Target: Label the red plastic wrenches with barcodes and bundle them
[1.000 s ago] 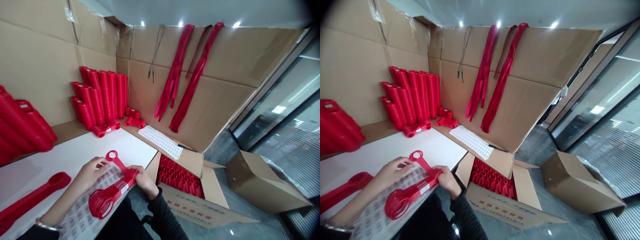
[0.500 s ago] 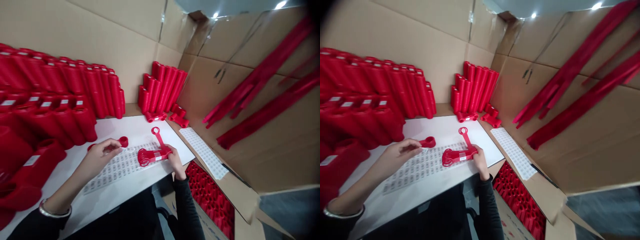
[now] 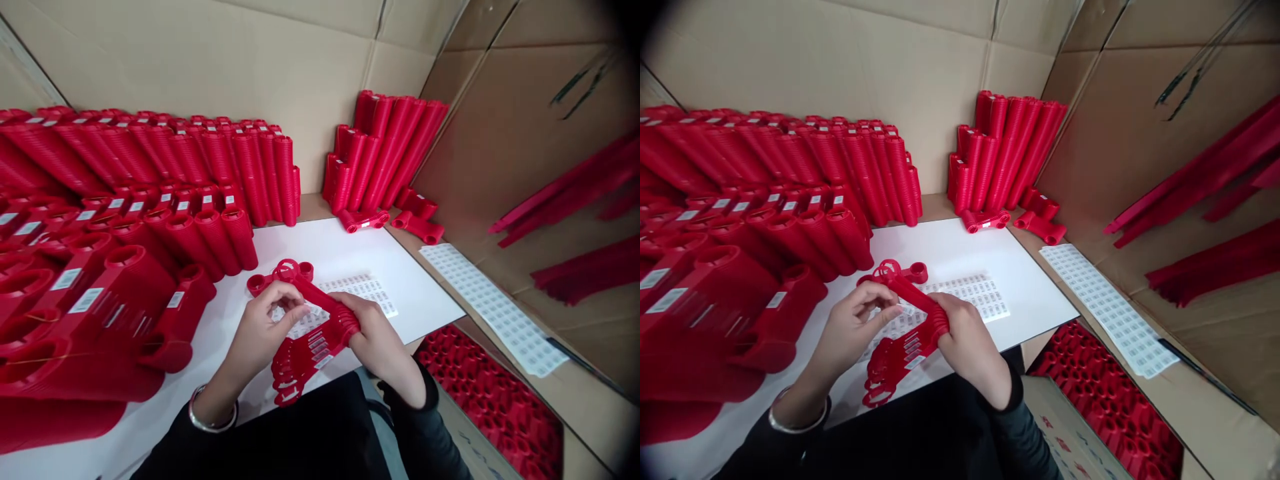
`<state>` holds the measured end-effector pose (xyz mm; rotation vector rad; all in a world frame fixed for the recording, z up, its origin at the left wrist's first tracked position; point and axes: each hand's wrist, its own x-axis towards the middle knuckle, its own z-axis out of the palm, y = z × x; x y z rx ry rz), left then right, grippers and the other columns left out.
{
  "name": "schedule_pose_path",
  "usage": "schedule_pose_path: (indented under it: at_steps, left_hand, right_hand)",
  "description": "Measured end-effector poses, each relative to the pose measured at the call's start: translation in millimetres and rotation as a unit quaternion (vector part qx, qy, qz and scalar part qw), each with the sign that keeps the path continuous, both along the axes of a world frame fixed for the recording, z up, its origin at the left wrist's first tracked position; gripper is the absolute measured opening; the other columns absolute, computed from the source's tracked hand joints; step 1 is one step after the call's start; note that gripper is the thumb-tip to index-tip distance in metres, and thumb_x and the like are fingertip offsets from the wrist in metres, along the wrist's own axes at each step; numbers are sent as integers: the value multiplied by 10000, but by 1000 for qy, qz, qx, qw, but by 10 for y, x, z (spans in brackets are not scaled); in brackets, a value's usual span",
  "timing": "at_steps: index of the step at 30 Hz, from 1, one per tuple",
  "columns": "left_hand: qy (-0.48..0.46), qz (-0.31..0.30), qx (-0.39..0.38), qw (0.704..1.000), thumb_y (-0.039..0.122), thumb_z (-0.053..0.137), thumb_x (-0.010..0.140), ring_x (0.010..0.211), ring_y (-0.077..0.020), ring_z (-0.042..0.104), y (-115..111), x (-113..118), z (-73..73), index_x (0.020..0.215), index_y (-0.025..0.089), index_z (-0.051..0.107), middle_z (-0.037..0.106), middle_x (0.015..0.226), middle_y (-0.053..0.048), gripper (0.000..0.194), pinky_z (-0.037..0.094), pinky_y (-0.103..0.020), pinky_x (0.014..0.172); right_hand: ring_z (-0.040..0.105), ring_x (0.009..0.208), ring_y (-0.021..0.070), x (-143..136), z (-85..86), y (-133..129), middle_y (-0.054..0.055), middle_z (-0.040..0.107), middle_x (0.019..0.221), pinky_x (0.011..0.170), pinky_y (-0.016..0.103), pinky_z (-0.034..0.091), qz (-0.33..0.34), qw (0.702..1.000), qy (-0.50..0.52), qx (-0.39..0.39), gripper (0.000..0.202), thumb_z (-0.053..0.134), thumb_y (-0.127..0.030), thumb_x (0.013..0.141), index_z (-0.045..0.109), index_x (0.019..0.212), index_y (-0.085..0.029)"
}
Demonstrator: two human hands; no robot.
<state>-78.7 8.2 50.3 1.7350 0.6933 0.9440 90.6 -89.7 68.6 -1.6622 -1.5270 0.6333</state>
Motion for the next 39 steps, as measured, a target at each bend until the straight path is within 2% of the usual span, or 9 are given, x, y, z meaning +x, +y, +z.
schedule_pose_path:
  at_steps: [9, 15, 29, 35, 37, 39]
  left_hand:
    - [25, 25, 20, 999, 244, 662, 818, 716, -147, 609, 17, -45, 5, 796, 208, 622, 649, 754, 2, 59, 515, -262, 687]
    - [18, 24, 18, 999, 236, 660, 828, 722, -139, 602, 18, -38, 2, 805, 205, 618, 642, 759, 9, 58, 506, -251, 682]
    - [16, 19, 26, 999, 228, 669, 842, 716, -129, 593, 19, -7, -27, 810, 202, 602, 634, 768, 20, 79, 495, -244, 683]
    - [35, 27, 82, 996, 210, 660, 863, 711, -128, 597, -5, -6, -20, 817, 196, 601, 644, 769, 22, 76, 487, -249, 682]
    - [40, 30, 139, 989, 189, 645, 877, 713, -130, 589, -6, -3, -31, 834, 192, 596, 643, 780, 15, 65, 480, -254, 675]
    - [33, 34, 227, 973, 156, 623, 892, 740, -137, 576, -1, 1, -41, 865, 185, 590, 638, 801, 2, 52, 473, -264, 688]
  right_hand:
    - [659, 925, 200, -157, 66, 1, 37, 714, 1032, 799, 302, 506, 11, 999, -35, 4, 597, 440, 8, 685, 657, 1183, -240]
    - [658, 967, 208, -161, 75, -12, 40, 706, 1082, 830, 313, 509, 16, 999, -49, 0, 621, 437, 9, 673, 640, 1208, -234]
    - [651, 931, 194, -173, 120, -42, 39, 706, 1049, 836, 309, 510, 23, 999, -45, -5, 641, 418, 13, 655, 645, 1204, -229]
    - [648, 927, 190, -186, 172, -64, 33, 705, 1031, 853, 318, 507, 22, 999, -31, -11, 613, 418, 17, 684, 645, 1202, -219]
    - [648, 935, 182, -186, 182, -75, 23, 708, 1026, 863, 307, 504, 24, 1000, -20, -2, 619, 412, 21, 687, 646, 1205, -225]
    - [649, 958, 173, -182, 179, -83, 16, 709, 1065, 882, 294, 498, 30, 1000, 0, 6, 643, 402, 30, 683, 640, 1219, -234]
